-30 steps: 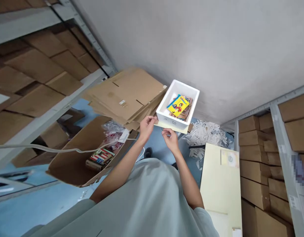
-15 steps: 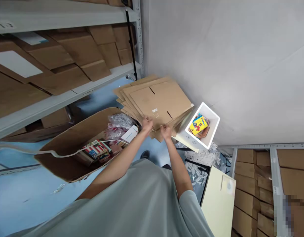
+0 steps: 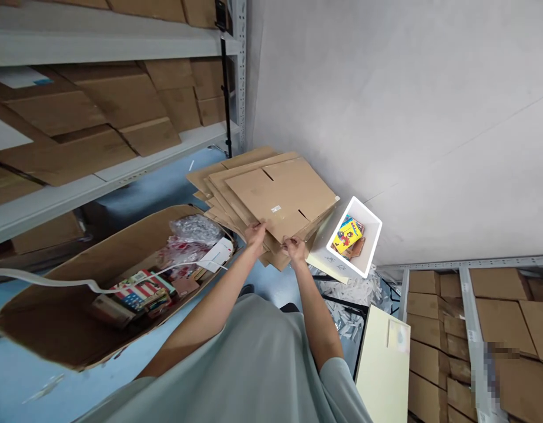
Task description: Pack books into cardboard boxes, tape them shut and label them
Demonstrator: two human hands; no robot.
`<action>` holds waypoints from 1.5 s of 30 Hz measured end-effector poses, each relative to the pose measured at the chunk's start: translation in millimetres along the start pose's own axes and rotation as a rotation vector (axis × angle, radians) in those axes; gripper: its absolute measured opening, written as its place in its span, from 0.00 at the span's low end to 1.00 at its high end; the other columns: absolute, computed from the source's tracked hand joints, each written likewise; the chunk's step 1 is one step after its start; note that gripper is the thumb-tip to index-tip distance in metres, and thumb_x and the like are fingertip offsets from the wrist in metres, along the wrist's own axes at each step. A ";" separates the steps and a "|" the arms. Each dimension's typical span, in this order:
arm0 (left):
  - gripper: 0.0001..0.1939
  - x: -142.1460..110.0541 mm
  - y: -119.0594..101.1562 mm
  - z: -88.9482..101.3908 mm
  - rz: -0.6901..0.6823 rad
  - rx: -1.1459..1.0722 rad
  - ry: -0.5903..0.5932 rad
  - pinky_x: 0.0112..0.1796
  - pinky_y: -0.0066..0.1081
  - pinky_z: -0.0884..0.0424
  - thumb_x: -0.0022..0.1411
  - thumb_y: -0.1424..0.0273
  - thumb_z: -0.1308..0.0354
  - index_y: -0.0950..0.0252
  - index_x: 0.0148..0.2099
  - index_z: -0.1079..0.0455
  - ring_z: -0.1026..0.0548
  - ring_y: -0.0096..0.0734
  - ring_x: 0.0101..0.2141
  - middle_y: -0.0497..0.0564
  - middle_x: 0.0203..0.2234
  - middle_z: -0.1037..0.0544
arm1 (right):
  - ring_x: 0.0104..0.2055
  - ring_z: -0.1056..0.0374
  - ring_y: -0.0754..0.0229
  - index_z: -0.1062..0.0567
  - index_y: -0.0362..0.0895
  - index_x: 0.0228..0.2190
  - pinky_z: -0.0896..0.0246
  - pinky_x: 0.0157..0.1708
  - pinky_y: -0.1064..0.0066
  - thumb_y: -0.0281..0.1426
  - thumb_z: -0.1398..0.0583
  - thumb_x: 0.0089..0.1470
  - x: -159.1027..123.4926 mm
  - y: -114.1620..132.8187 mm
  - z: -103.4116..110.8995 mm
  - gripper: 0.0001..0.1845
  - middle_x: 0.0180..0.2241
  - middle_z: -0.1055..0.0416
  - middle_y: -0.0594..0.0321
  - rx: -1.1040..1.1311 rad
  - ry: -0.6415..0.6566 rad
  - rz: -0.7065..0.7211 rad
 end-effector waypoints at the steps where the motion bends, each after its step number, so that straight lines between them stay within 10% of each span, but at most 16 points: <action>1: 0.12 5.0 0.2 4.2 0.075 -0.075 -0.058 0.44 0.32 0.21 0.67 0.60 0.33 0.61 0.40 0.30 0.18 0.33 0.39 0.51 0.33 0.18 | 0.25 0.25 0.60 0.31 0.50 0.25 0.24 0.35 0.69 0.50 0.27 0.50 -3.6 6.1 4.7 0.24 0.20 0.28 0.70 0.023 -0.015 0.020; 7: 0.06 15.2 -19.9 9.1 0.428 -0.434 -0.193 0.45 0.32 0.18 0.66 0.71 0.32 0.61 0.42 0.26 0.17 0.35 0.40 0.51 0.32 0.18 | 0.28 0.25 0.58 0.29 0.49 0.30 0.26 0.35 0.67 0.58 0.26 0.46 -47.7 30.2 25.3 0.30 0.25 0.24 0.69 0.099 -0.025 0.262; 12: 0.04 -7.9 -47.9 -41.2 0.490 -0.535 -0.005 0.47 0.36 0.16 0.67 0.75 0.32 0.62 0.43 0.23 0.15 0.38 0.41 0.53 0.33 0.15 | 0.30 0.23 0.55 0.27 0.49 0.30 0.26 0.33 0.66 0.62 0.30 0.53 -87.1 25.1 63.3 0.30 0.28 0.22 0.64 0.062 -0.122 0.336; 15: 0.06 -26.9 -57.3 -92.1 0.495 -0.532 0.142 0.49 0.27 0.19 0.69 0.78 0.33 0.62 0.40 0.24 0.15 0.29 0.40 0.50 0.33 0.15 | 0.34 0.20 0.51 0.19 0.48 0.37 0.24 0.36 0.62 0.62 0.33 0.57 -114.6 30.8 140.1 0.29 0.33 0.17 0.58 -0.001 -0.332 0.348; 20: 0.09 -74.9 -56.4 -191.9 0.346 -0.433 0.506 0.53 0.29 0.21 0.68 0.71 0.28 0.61 0.38 0.26 0.16 0.27 0.41 0.47 0.35 0.14 | 0.44 0.17 0.46 0.17 0.44 0.47 0.21 0.47 0.56 0.60 0.37 0.64 -223.0 41.1 337.1 0.32 0.42 0.14 0.49 -0.120 -0.990 0.382; 25: 0.21 -174.2 -36.6 -282.7 0.191 -0.227 0.925 0.61 0.40 0.23 0.58 0.54 0.21 0.59 0.42 0.25 0.17 0.37 0.51 0.51 0.44 0.13 | 0.52 0.19 0.44 0.17 0.43 0.48 0.22 0.56 0.50 0.56 0.38 0.66 -371.3 5.2 473.4 0.30 0.50 0.15 0.44 -0.288 -1.425 0.309; 32: 0.30 -364.1 7.0 -364.6 0.135 0.014 1.391 0.72 0.46 0.36 0.52 0.46 0.19 0.60 0.47 0.23 0.21 0.44 0.62 0.55 0.51 0.14 | 0.70 0.30 0.36 0.27 0.42 0.65 0.35 0.70 0.39 0.56 0.32 0.56 -522.2 -145.0 570.9 0.45 0.68 0.28 0.36 -0.183 -1.673 0.041; 38: 0.36 -515.8 77.3 -421.2 0.059 0.187 1.647 0.66 0.51 0.26 0.55 0.42 0.23 0.59 0.55 0.25 0.19 0.53 0.60 0.60 0.53 0.15 | 0.50 0.20 0.44 0.23 0.47 0.52 0.22 0.55 0.47 0.48 0.31 0.52 -608.3 -273.7 597.7 0.29 0.50 0.16 0.48 0.074 -1.553 0.027; 45: 0.31 -655.2 147.3 -472.3 -0.287 0.344 1.677 0.71 0.52 0.34 0.69 0.46 0.34 0.60 0.64 0.29 0.23 0.50 0.63 0.63 0.60 0.20 | 0.46 0.19 0.46 0.27 0.49 0.46 0.19 0.49 0.51 0.44 0.35 0.54 -667.5 -348.4 581.4 0.20 0.45 0.17 0.51 0.197 -1.672 -0.129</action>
Point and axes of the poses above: each hand's wrist, its own x-axis towards the middle knuckle, its own z-axis out of the back of the hand, y = z × x, the point moved 6 cm from there along x, towards the middle knuckle
